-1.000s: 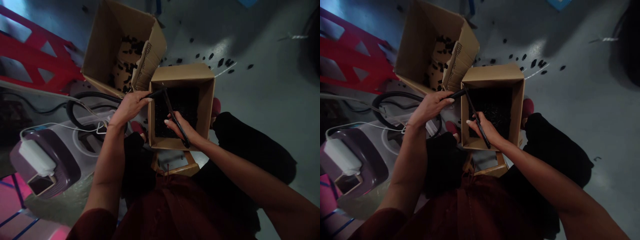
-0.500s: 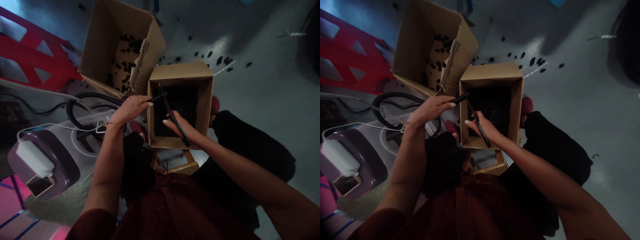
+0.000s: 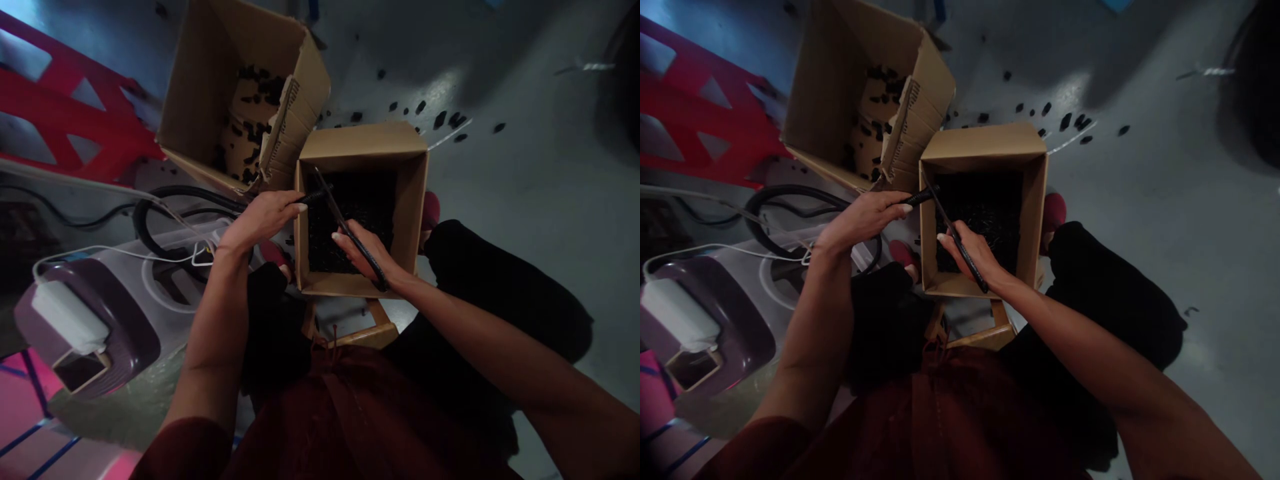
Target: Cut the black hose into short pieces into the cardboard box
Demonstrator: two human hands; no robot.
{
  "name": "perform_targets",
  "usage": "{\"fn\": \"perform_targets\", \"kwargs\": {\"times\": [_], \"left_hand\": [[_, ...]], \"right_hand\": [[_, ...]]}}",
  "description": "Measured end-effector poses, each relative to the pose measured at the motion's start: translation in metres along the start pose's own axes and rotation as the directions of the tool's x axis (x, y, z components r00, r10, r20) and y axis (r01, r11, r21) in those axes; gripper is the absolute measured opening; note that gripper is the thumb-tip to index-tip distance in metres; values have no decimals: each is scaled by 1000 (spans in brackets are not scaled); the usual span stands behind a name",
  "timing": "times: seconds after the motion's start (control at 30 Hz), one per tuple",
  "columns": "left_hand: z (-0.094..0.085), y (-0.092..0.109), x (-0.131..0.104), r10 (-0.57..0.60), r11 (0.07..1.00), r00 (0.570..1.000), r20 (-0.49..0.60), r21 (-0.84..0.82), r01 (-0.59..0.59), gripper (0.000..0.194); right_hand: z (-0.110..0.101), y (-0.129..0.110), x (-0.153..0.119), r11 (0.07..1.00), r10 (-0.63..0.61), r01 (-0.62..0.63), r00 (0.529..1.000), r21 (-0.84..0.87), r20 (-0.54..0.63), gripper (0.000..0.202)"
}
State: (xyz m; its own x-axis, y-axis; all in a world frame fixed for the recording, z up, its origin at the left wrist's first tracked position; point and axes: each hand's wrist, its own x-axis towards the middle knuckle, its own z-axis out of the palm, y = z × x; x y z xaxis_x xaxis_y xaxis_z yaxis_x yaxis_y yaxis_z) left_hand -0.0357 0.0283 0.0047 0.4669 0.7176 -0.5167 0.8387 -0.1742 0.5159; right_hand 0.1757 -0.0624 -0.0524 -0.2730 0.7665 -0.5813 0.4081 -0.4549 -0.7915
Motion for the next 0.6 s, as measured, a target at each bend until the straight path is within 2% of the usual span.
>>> {"fn": "perform_targets", "kwargs": {"times": [0.17, 0.6], "left_hand": [[-1, -2, 0, -11, 1000, 1000, 2, 1, 11, 40], [-4, -10, -2, -28, 998, 997, 68, 66, 24, 42]], "right_hand": [[1, -1, -2, 999, -35, 35, 999, 2, -23, 30], [2, 1, -7, 997, -43, 45, 999, -69, 28, 28]]}}
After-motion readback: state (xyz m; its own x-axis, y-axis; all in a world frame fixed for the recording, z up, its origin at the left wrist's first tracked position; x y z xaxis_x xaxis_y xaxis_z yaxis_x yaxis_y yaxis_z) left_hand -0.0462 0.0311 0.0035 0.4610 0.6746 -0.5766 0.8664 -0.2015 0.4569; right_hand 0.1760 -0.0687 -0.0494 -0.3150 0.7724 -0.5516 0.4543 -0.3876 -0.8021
